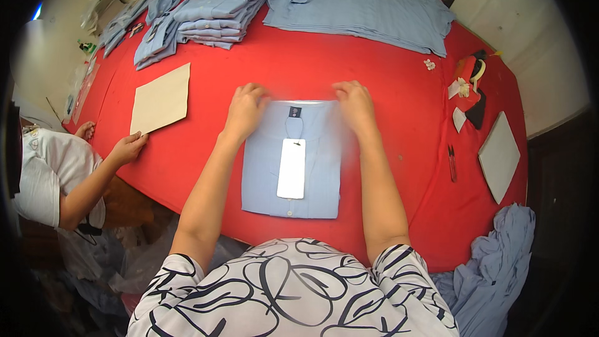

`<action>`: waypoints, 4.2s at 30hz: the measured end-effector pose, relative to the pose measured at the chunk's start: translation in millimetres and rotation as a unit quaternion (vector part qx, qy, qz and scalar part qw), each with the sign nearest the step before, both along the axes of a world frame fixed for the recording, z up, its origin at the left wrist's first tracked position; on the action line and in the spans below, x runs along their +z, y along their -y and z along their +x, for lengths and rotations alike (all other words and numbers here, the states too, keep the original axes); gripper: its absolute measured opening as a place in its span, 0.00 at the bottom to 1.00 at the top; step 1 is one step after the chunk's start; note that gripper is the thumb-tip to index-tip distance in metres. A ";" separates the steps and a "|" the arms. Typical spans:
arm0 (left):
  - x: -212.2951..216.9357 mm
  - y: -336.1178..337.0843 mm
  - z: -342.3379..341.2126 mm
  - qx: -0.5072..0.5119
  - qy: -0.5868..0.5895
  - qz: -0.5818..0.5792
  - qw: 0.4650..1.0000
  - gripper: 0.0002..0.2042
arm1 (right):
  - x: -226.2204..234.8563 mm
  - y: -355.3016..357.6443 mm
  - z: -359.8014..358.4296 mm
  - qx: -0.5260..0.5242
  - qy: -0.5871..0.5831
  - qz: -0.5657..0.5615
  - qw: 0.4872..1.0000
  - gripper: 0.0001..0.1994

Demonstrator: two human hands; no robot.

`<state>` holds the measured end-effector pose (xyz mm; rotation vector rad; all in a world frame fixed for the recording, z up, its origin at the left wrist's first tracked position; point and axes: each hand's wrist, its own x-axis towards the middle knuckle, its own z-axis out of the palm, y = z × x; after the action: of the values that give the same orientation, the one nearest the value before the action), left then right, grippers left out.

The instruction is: The person folds blue shirts on a red table using a cardboard guide, smooths the fabric, and stacks the completed garments.

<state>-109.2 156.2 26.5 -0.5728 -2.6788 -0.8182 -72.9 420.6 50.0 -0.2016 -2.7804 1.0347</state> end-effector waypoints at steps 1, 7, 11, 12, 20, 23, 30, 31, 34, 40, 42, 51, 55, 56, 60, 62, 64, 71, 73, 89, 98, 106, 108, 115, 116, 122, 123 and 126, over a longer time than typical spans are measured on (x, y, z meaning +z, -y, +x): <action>-1.0 -6.9 1.8 -0.033 -0.019 0.003 0.999 0.11 | 0.2 -9.2 2.7 -0.024 0.031 -0.034 0.999 0.14; -13.0 -61.7 14.9 -0.113 0.024 0.030 0.993 0.16 | -30.1 -33.0 7.1 0.002 0.089 -0.160 0.983 0.17; -23.6 -67.1 18.4 -0.098 0.032 0.073 0.992 0.16 | -27.9 -17.1 2.9 -0.002 0.084 -0.120 0.989 0.12; -26.2 -66.8 17.8 -0.095 0.030 0.080 0.992 0.16 | -25.2 -13.3 1.1 -0.004 0.094 -0.106 0.990 0.11; -34.2 -69.9 11.7 -0.059 0.023 0.152 0.986 0.10 | -32.2 2.5 -0.1 -0.051 0.010 0.016 0.999 0.06; -33.0 -70.1 4.3 -0.057 0.033 0.101 0.993 0.07 | -35.5 7.7 5.4 -0.037 -0.018 0.039 0.998 0.07; -26.1 -69.5 4.2 -0.074 0.112 0.157 0.978 0.07 | -30.3 0.3 17.3 -0.050 -0.037 -0.155 0.986 0.10; -44.8 -71.6 -7.5 -0.099 -0.085 0.169 0.977 0.09 | -39.2 -3.0 22.0 -0.054 -0.075 -0.151 0.984 0.13; -29.5 -71.8 0.1 -0.155 -0.141 0.197 0.958 0.17 | -38.7 6.4 67.0 0.055 -0.220 -0.093 0.969 0.13; -20.9 -62.9 9.1 -0.038 -0.257 -0.069 0.963 0.11 | -25.1 48.5 152.4 0.120 -0.184 0.110 0.969 0.11; -37.9 -69.1 5.6 -0.072 -0.018 0.094 0.993 0.06 | -34.2 61.4 163.2 0.110 -0.190 0.126 0.967 0.13; -28.2 -66.8 -6.7 -0.071 0.128 0.142 0.979 0.07 | -48.8 60.3 167.4 0.095 -0.191 0.121 0.969 0.16; -7.6 -57.9 0.1 -0.077 0.146 0.207 0.964 0.09 | -37.6 53.1 163.6 0.111 -0.155 0.116 0.975 0.15; 0.4 -51.7 6.7 -0.075 0.089 0.208 0.971 0.10 | -32.8 52.5 161.7 0.113 -0.154 0.116 0.975 0.15; 25.0 -19.2 43.1 -0.021 0.081 0.131 0.988 0.12 | -11.0 58.8 161.2 0.142 -0.139 0.102 0.975 0.15; 46.0 -10.2 75.1 -0.010 0.205 0.107 0.973 0.13 | -7.3 65.9 159.1 0.158 -0.127 0.090 0.975 0.15; 41.8 -2.6 101.7 -0.023 0.277 0.105 0.955 0.15 | -9.0 73.5 157.7 0.169 -0.110 0.077 0.976 0.16; 23.4 -12.4 138.4 -0.044 0.346 0.305 0.886 0.19 | -8.7 79.1 155.2 0.153 -0.088 0.079 0.981 0.24; 23.1 -17.3 140.8 -0.048 0.365 0.383 0.847 0.19 | 2.5 81.1 155.2 0.148 -0.069 0.062 0.985 0.27; 20.8 8.9 134.9 0.008 0.317 0.262 0.911 0.16 | 22.9 74.6 153.4 0.103 0.198 -0.231 0.947 0.25; 2.6 37.4 109.0 0.097 0.184 0.125 0.970 0.17 | -3.1 32.7 147.8 0.025 0.024 -0.013 0.999 0.18; 2.1 41.9 45.0 0.014 0.420 0.388 0.820 0.17 | -28.0 -2.4 90.2 -0.007 0.073 -0.409 0.909 0.21; -7.0 39.5 31.8 -0.023 0.435 0.412 0.800 0.18 | -31.3 -2.4 85.5 -0.003 0.079 -0.403 0.912 0.24; -2.6 34.8 10.3 -0.020 0.413 0.320 0.852 0.25 | -24.4 8.1 83.0 0.040 0.150 -0.364 0.919 0.24; -4.2 44.5 0.8 -0.006 0.395 0.283 0.874 0.25 | -22.6 12.6 82.2 0.057 0.163 -0.384 0.907 0.24; 4.2 139.0 -94.1 0.117 0.163 -0.008 0.980 0.30 | -33.3 29.7 90.2 0.073 0.099 -0.316 0.941 0.18; 6.7 158.9 -111.0 0.129 0.125 -0.051 0.982 0.28 | -32.8 32.7 92.0 0.068 0.085 -0.320 0.941 0.17; 19.2 187.4 -156.4 0.150 0.021 -0.185 0.971 0.23 | -41.2 32.2 96.6 0.081 0.032 -0.315 0.945 0.15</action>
<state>-265.6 -31.1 45.7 -0.2151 -2.8763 -0.2536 23.7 388.4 8.8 -0.0817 -2.4483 1.9665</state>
